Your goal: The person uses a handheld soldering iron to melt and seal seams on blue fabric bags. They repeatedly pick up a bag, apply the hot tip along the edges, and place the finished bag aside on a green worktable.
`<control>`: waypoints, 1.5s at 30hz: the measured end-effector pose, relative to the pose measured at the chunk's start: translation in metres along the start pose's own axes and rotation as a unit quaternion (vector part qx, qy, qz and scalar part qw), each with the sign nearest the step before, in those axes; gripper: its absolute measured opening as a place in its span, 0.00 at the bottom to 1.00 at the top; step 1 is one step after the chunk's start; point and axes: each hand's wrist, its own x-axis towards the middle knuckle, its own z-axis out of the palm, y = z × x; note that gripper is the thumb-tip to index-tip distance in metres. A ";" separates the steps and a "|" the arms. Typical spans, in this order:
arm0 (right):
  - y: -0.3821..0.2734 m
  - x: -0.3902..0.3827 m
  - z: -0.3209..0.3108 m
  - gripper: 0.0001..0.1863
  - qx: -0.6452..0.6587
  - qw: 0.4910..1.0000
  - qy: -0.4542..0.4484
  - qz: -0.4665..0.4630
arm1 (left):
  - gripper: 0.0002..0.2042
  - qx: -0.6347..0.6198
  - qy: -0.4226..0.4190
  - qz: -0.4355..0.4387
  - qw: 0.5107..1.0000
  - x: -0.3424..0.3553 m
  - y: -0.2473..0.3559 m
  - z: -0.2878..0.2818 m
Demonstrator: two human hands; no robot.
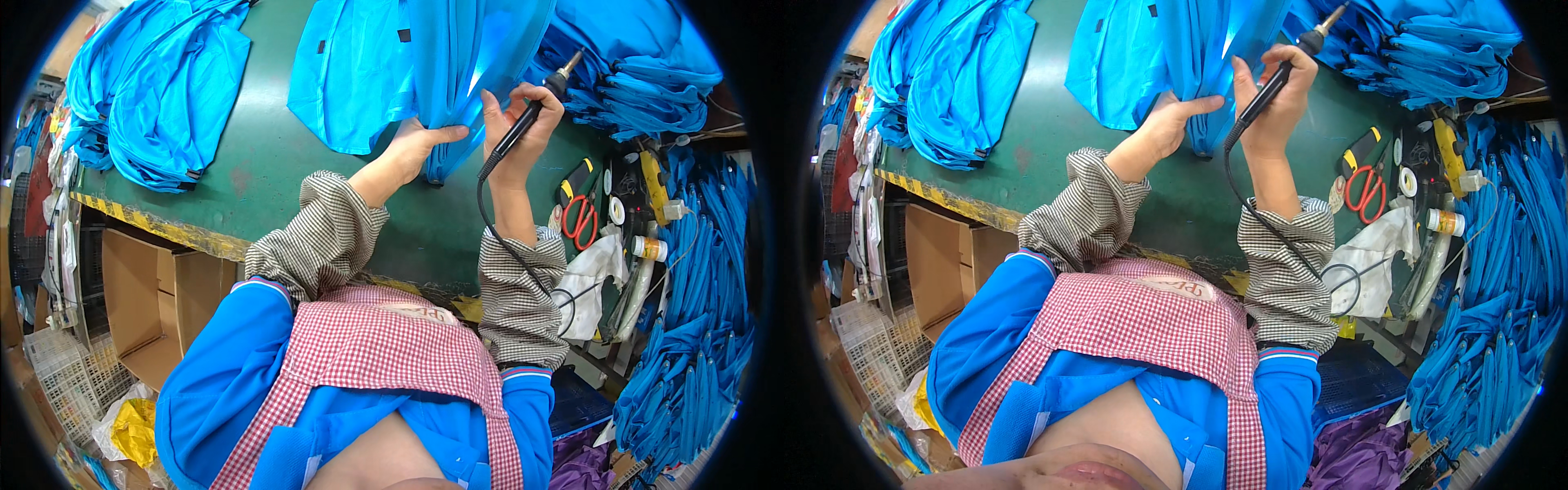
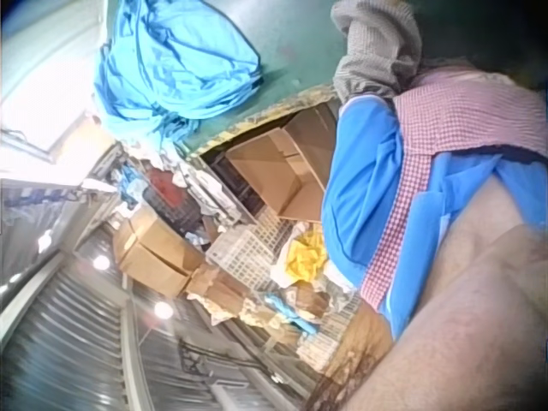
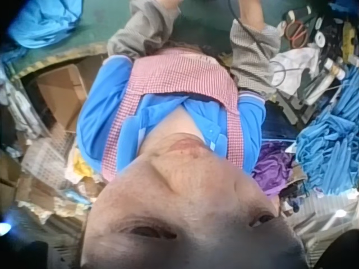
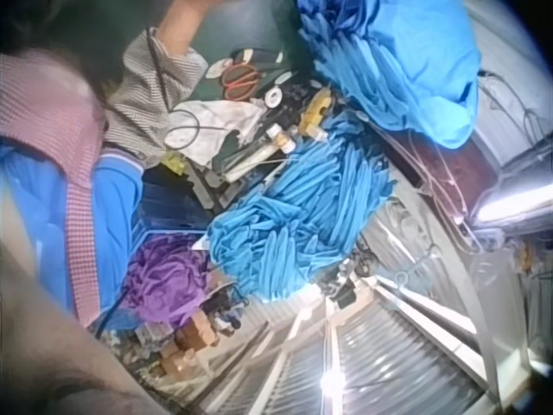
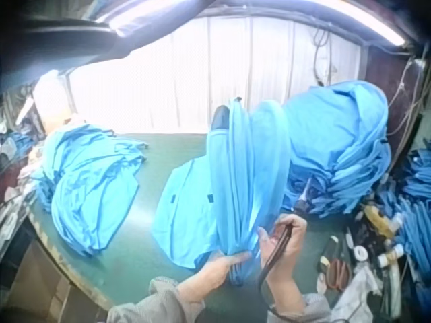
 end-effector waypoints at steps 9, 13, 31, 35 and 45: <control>-0.006 0.000 0.000 0.27 0.001 1.000 0.016 0.022 | 0.27 -0.139 0.101 0.065 0.983 -0.007 -0.005 0.017; -0.008 -0.001 -0.003 0.27 -0.021 0.999 -0.011 0.036 | 0.25 -0.089 0.017 0.064 0.994 -0.004 -0.010 0.011; -0.012 0.001 -0.015 0.21 -0.149 0.988 0.005 -0.029 | 0.23 0.082 0.040 0.089 0.992 0.003 -0.010 0.023; -0.057 -0.023 -0.056 0.16 -0.216 0.968 0.004 -0.124 | 0.24 0.118 0.037 0.080 0.989 0.004 -0.007 0.018; -0.065 -0.057 -0.071 0.04 -0.211 0.951 -0.109 -0.198 | 0.23 0.131 0.022 0.103 0.986 0.006 -0.007 0.023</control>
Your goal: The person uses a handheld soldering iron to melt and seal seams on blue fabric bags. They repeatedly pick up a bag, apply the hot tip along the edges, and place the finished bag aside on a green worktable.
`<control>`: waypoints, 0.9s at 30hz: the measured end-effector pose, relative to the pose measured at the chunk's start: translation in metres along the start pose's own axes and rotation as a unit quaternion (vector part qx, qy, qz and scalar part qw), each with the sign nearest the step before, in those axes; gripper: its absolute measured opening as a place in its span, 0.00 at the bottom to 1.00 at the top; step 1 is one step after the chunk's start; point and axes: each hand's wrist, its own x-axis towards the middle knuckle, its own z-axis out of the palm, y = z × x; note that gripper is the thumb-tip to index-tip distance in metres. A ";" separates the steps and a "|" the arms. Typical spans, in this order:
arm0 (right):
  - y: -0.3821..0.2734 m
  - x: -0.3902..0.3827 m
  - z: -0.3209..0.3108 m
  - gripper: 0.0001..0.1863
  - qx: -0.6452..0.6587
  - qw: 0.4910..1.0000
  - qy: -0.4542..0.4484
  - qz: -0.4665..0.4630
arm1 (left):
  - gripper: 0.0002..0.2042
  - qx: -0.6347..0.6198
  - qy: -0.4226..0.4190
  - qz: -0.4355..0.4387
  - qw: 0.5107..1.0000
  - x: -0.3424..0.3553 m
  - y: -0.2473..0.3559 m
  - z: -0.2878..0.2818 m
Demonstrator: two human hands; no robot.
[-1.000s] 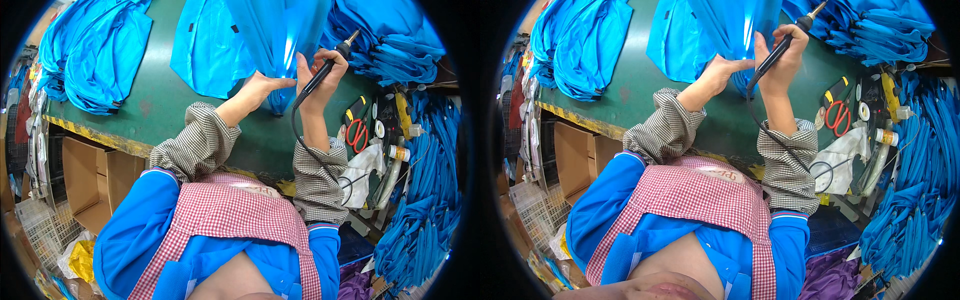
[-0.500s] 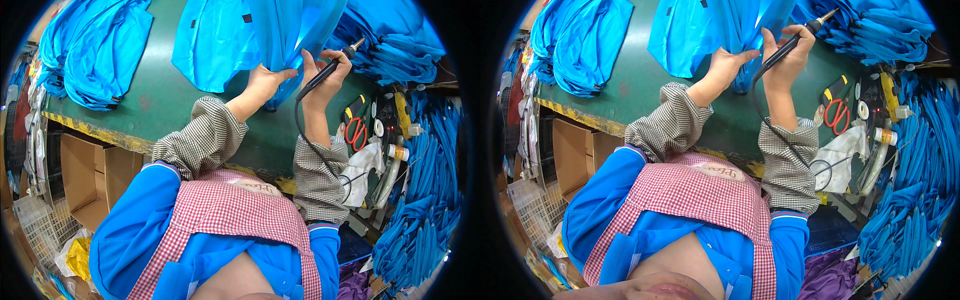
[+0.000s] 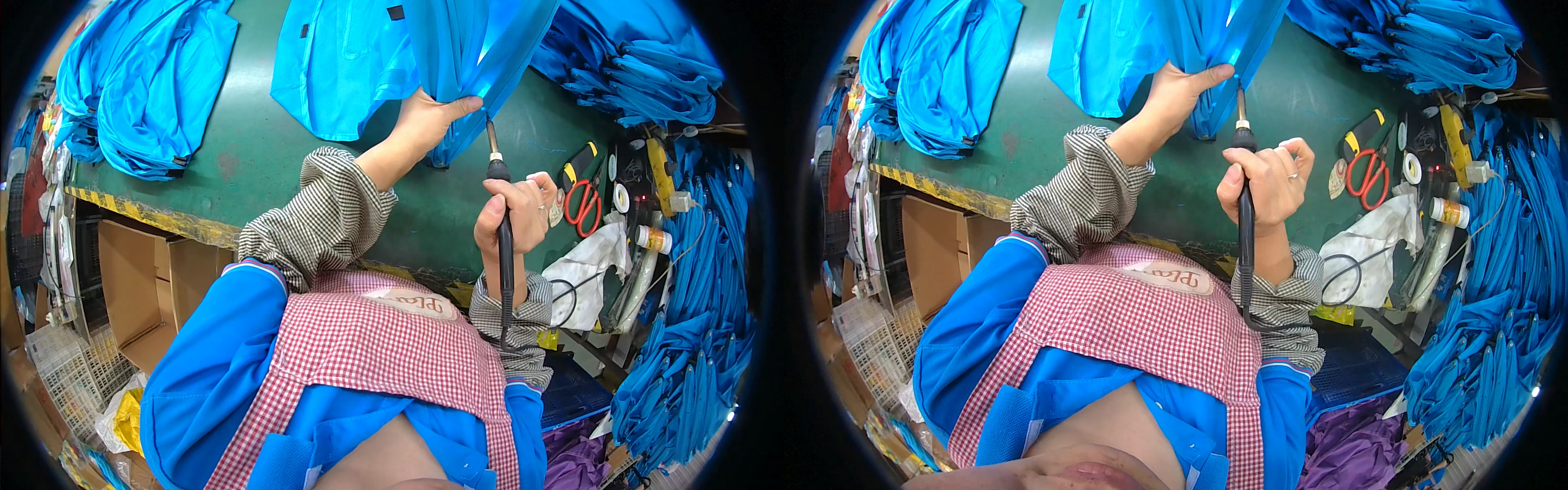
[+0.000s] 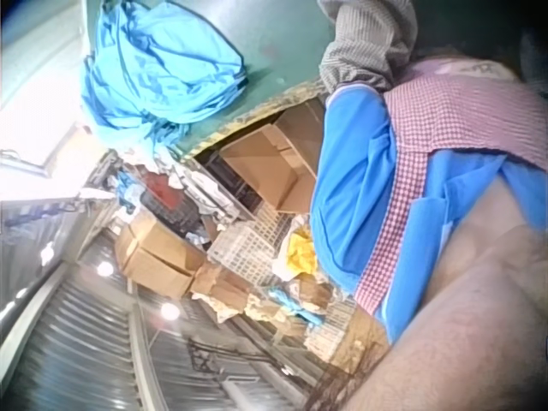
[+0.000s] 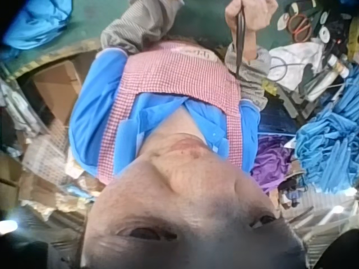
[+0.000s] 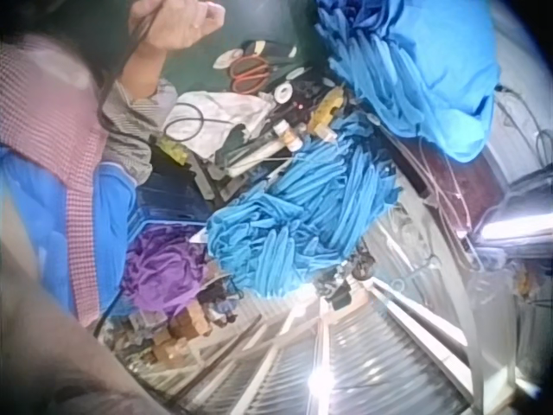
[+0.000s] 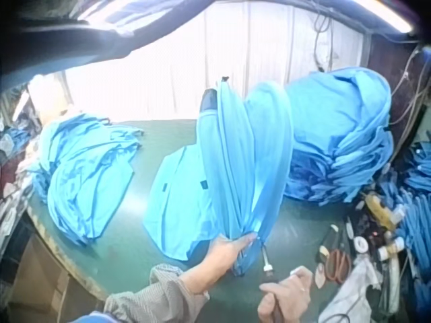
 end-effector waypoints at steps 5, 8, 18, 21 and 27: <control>0.004 0.003 0.004 0.04 -0.010 1.000 -0.020 0.005 | 0.23 -0.028 -0.012 -0.010 0.999 0.000 0.002 0.004; 0.000 0.015 0.006 0.04 -0.012 0.999 -0.029 0.040 | 0.25 -0.025 -0.019 -0.025 0.999 0.000 0.002 0.003; 0.028 -0.012 0.060 0.37 0.291 0.884 0.071 0.360 | 0.31 -0.031 -0.054 0.045 0.997 0.016 0.037 -0.018; 0.011 -0.006 0.087 0.43 0.257 0.896 0.100 0.347 | 0.27 -0.076 -0.029 0.006 0.997 0.006 0.023 -0.012; 0.019 -0.010 0.083 0.32 0.269 0.861 0.157 0.403 | 0.23 -0.196 -0.016 -0.067 0.978 0.003 0.024 -0.024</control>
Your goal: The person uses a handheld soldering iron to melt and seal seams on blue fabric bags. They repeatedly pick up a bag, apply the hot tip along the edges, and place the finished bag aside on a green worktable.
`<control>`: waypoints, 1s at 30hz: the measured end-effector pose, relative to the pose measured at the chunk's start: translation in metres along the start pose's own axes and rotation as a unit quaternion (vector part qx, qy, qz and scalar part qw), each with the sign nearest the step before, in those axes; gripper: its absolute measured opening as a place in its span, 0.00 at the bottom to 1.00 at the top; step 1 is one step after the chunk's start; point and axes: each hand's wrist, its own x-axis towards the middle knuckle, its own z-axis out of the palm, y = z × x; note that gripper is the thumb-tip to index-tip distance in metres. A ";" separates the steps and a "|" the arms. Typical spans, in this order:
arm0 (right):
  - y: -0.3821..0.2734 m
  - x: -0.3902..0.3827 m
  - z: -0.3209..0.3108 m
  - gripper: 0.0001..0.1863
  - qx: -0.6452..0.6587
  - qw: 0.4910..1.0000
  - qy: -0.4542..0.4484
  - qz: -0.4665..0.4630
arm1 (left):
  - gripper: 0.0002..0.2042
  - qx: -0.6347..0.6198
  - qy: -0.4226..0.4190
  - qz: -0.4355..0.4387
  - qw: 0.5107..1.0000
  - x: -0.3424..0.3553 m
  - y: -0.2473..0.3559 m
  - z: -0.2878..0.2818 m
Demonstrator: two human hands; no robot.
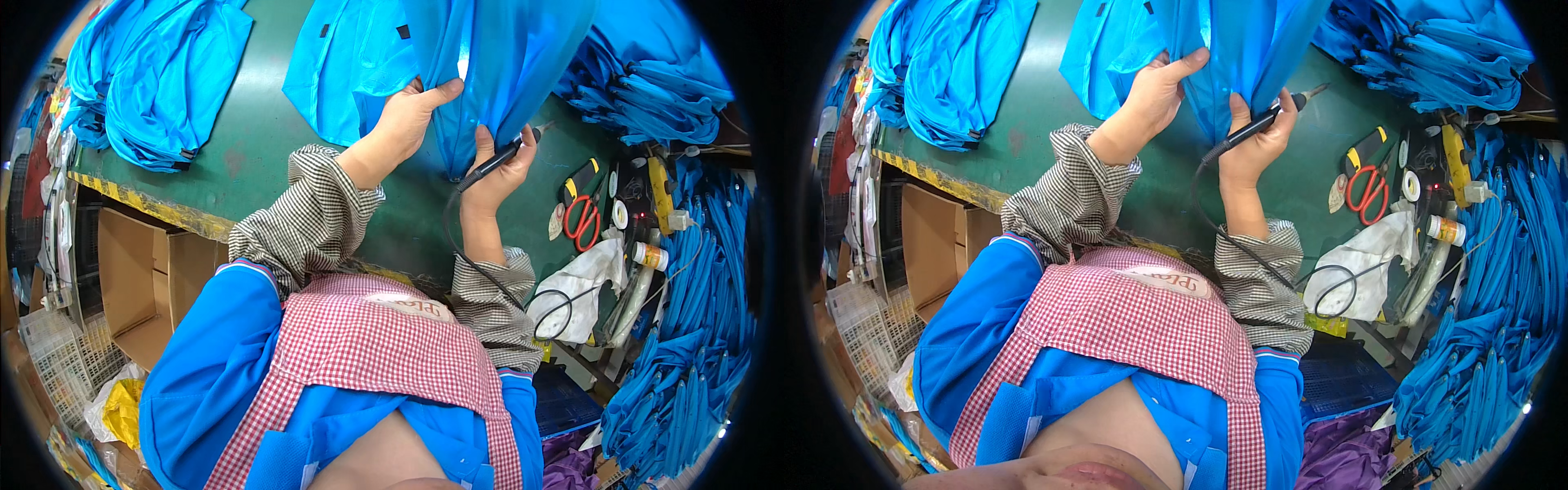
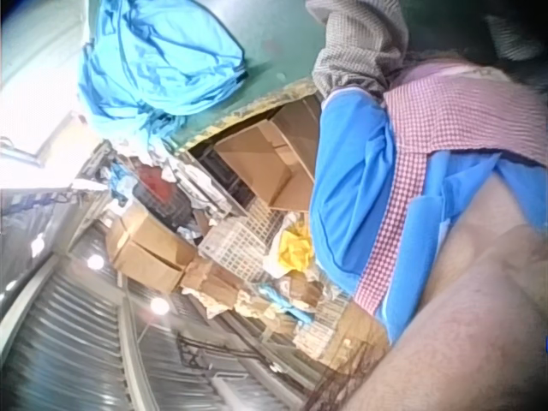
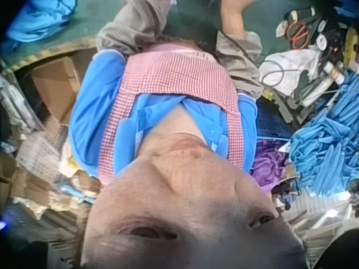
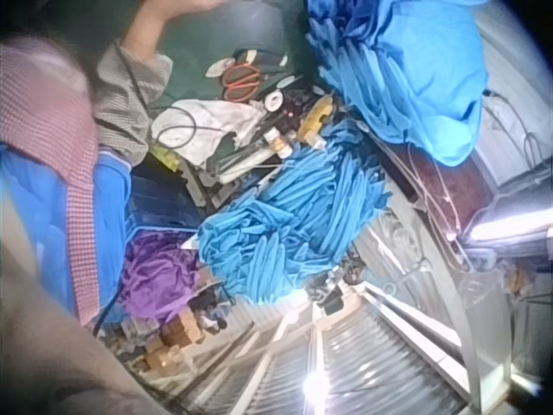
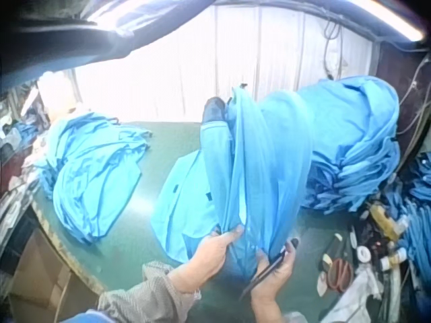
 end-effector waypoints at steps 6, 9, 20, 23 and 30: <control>-0.005 0.005 -0.008 0.28 -0.011 0.999 -0.032 0.009 | 0.25 0.185 -0.090 0.055 0.977 0.015 0.001 0.002; -0.008 0.011 -0.011 0.27 -0.058 0.998 -0.034 -0.002 | 0.25 0.269 -0.074 0.101 0.955 0.016 -0.008 0.006; -0.010 0.013 -0.015 0.25 -0.153 0.986 -0.023 -0.066 | 0.27 0.311 -0.082 0.069 0.945 0.021 -0.011 0.011; -0.014 0.012 -0.018 0.25 -0.179 0.981 -0.022 -0.072 | 0.25 0.300 -0.094 0.061 0.947 0.018 -0.007 0.018; -0.055 0.005 -0.053 0.18 -0.226 0.909 -0.023 -0.350 | 0.24 0.282 -0.102 0.131 0.945 0.025 -0.014 0.016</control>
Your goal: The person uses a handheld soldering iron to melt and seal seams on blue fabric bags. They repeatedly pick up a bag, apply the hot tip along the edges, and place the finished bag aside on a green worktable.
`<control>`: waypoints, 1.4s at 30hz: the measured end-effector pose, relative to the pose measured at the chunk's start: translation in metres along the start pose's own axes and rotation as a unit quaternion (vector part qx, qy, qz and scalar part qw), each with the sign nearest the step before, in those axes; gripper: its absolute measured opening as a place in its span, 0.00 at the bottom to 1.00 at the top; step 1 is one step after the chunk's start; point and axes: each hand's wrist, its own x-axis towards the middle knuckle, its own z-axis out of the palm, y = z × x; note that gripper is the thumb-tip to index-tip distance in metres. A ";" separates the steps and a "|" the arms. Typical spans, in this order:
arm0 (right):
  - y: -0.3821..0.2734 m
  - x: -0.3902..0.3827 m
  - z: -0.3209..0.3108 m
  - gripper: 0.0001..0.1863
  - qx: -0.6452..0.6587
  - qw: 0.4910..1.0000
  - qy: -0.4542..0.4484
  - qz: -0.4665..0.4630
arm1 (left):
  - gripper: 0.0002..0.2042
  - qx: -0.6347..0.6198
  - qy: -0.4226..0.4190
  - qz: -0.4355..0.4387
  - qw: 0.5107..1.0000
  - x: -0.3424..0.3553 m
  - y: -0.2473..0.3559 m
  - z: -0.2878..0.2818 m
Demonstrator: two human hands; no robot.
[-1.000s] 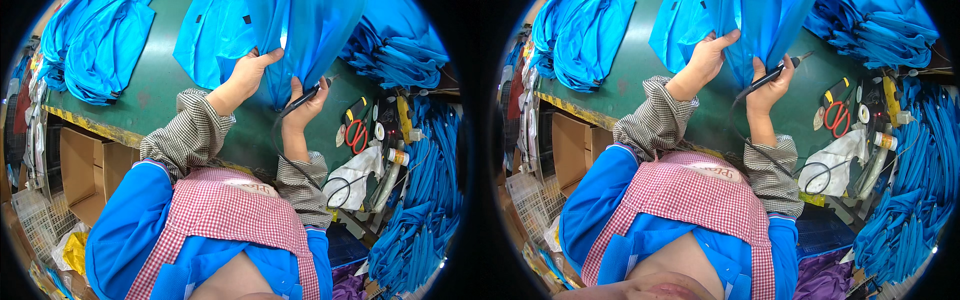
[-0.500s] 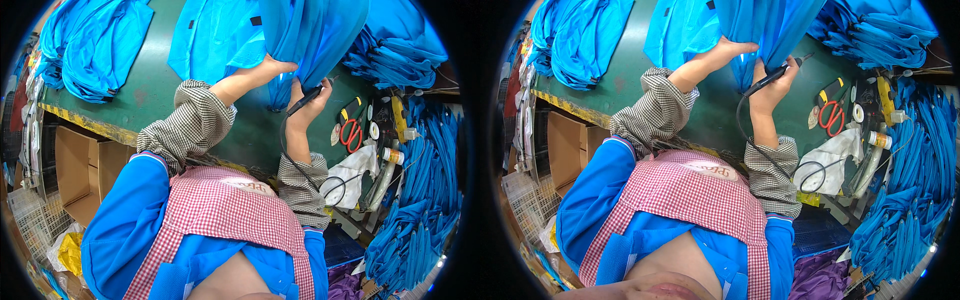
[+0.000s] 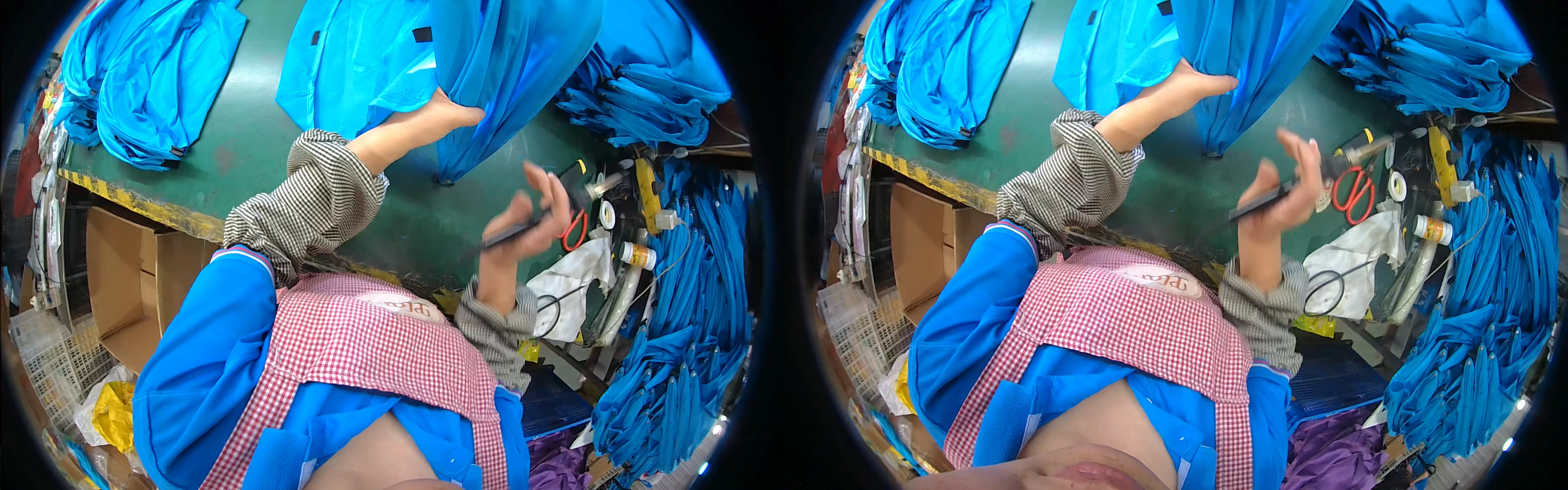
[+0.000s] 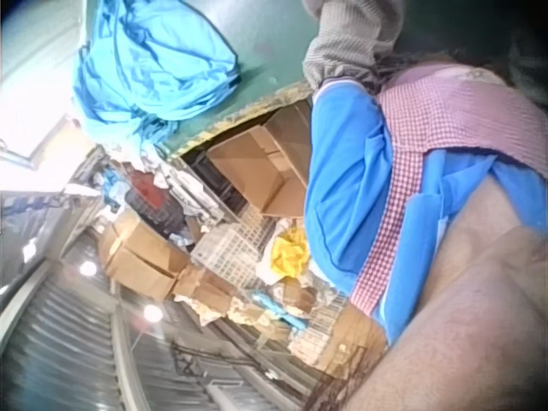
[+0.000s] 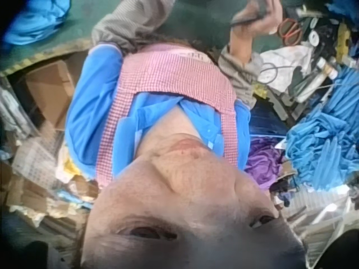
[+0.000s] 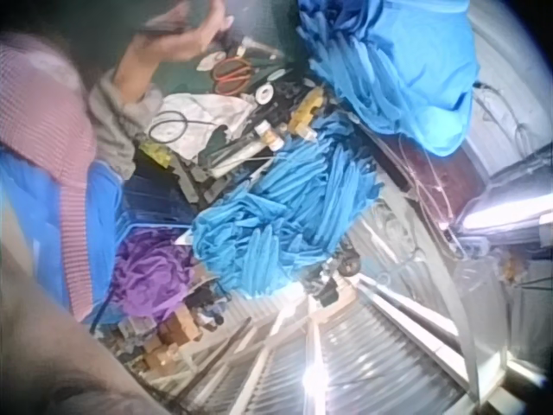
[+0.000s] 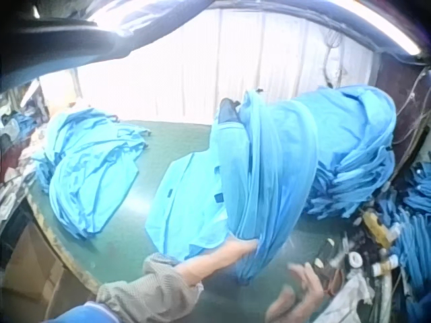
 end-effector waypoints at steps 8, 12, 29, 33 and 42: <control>-0.021 -0.007 -0.022 0.08 0.022 0.993 -0.099 -0.064 | 0.24 0.011 -0.029 -0.084 0.996 -0.003 0.008 -0.003; -0.014 -0.007 -0.012 0.06 0.012 0.991 -0.102 -0.083 | 0.24 0.007 -0.019 -0.071 0.997 -0.004 0.010 -0.003; -0.015 0.085 0.063 0.09 -0.024 0.994 -0.089 -0.065 | 0.38 0.178 -0.220 0.070 0.957 -0.071 0.028 -0.010; -0.017 0.115 0.016 0.10 -0.018 0.980 -0.006 -0.197 | 0.27 0.175 -0.421 0.078 0.886 -0.060 0.146 -0.096; -0.038 0.223 -0.043 0.11 -0.029 0.946 0.022 -0.322 | 0.11 0.560 0.212 0.320 0.734 0.118 0.320 -0.179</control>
